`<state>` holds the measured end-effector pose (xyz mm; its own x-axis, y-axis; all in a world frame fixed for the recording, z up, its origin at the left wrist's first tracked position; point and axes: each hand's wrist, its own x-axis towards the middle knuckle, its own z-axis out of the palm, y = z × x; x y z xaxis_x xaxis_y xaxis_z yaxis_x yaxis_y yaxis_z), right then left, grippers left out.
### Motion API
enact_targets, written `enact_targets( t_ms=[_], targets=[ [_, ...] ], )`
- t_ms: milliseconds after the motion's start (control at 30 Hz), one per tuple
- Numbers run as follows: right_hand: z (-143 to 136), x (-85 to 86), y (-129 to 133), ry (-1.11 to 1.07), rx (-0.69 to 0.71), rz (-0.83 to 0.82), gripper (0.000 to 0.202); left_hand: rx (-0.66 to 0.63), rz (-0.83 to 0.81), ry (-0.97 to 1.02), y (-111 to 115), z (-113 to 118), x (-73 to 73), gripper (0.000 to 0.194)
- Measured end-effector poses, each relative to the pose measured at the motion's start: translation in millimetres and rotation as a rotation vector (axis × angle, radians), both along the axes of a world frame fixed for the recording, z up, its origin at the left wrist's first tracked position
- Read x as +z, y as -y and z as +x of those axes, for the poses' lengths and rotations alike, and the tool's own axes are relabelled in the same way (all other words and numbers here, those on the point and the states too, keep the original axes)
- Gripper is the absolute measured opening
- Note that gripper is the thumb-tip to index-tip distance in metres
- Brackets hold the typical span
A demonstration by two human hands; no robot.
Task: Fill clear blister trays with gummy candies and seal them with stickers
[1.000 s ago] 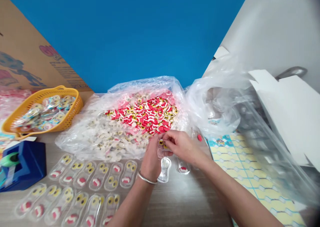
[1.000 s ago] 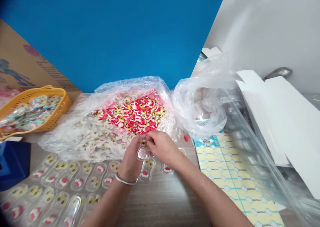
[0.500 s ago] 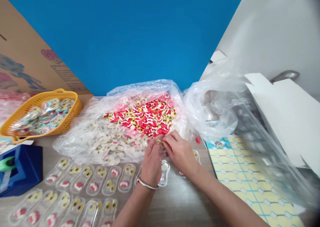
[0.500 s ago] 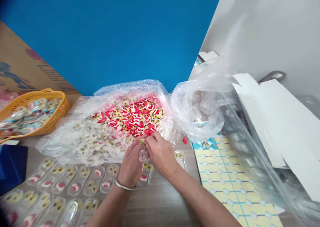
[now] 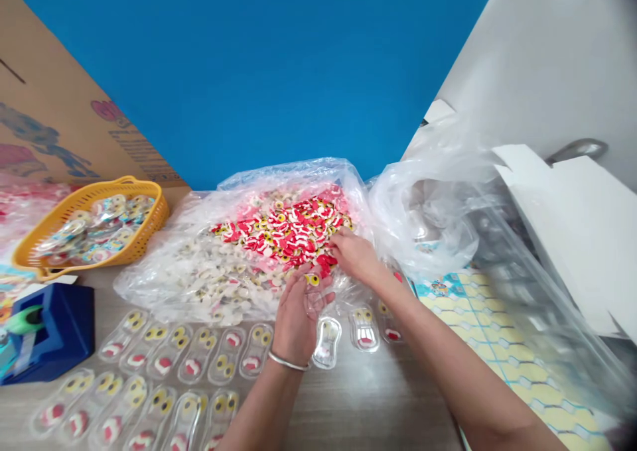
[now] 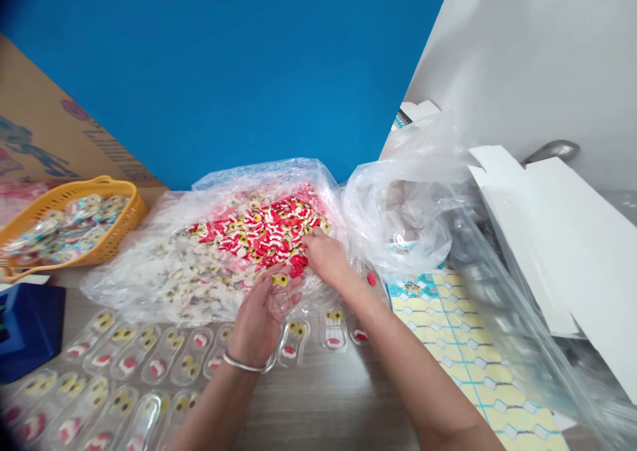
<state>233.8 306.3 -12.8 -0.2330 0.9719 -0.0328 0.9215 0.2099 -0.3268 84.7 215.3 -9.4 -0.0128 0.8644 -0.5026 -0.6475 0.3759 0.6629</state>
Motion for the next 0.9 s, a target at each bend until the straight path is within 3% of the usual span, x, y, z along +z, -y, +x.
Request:
enact_targets(
  t_ms=[100,200,267,400,600,667,733,800,900],
  targets=[
    [9.8,11.5,16.6,-0.301,0.017,-0.018,0.017,-0.023,0.018,0.035,2.7,-0.5,1.4,0.033],
    [16.7,28.7,56.3,-0.629,0.132,-0.17,0.017,-0.075,0.058,0.077,9.2,5.0,6.4,0.031],
    [17.7,37.4,88.0,-0.71,0.173,-0.255,0.018,-0.111,0.079,0.089,16.4,12.9,10.0,0.03],
    [16.0,39.3,143.9,-0.466,0.147,-0.082,0.015,-0.189,0.067,0.063,38.3,34.1,12.5,0.03],
    [25.3,17.3,205.0,-0.007,0.006,0.163,0.014,-0.287,0.005,0.027,67.5,67.4,5.6,0.026],
    [35.0,12.8,218.5,-0.024,-0.032,0.179,0.018,-0.321,-0.021,0.032,71.8,78.4,3.5,0.026],
    [51.1,11.6,227.1,-0.178,-0.094,0.181,0.021,-0.361,-0.038,0.024,74.2,88.4,3.4,0.025],
    [74.4,11.3,229.6,-0.315,-0.209,0.169,0.021,-0.39,-0.04,0.002,75.3,96.6,5.1,0.024],
    [116.8,8.5,219.0,-0.283,-0.442,0.146,0.018,-0.397,-0.053,-0.059,75.4,104.8,9.1,0.024]
  ],
)
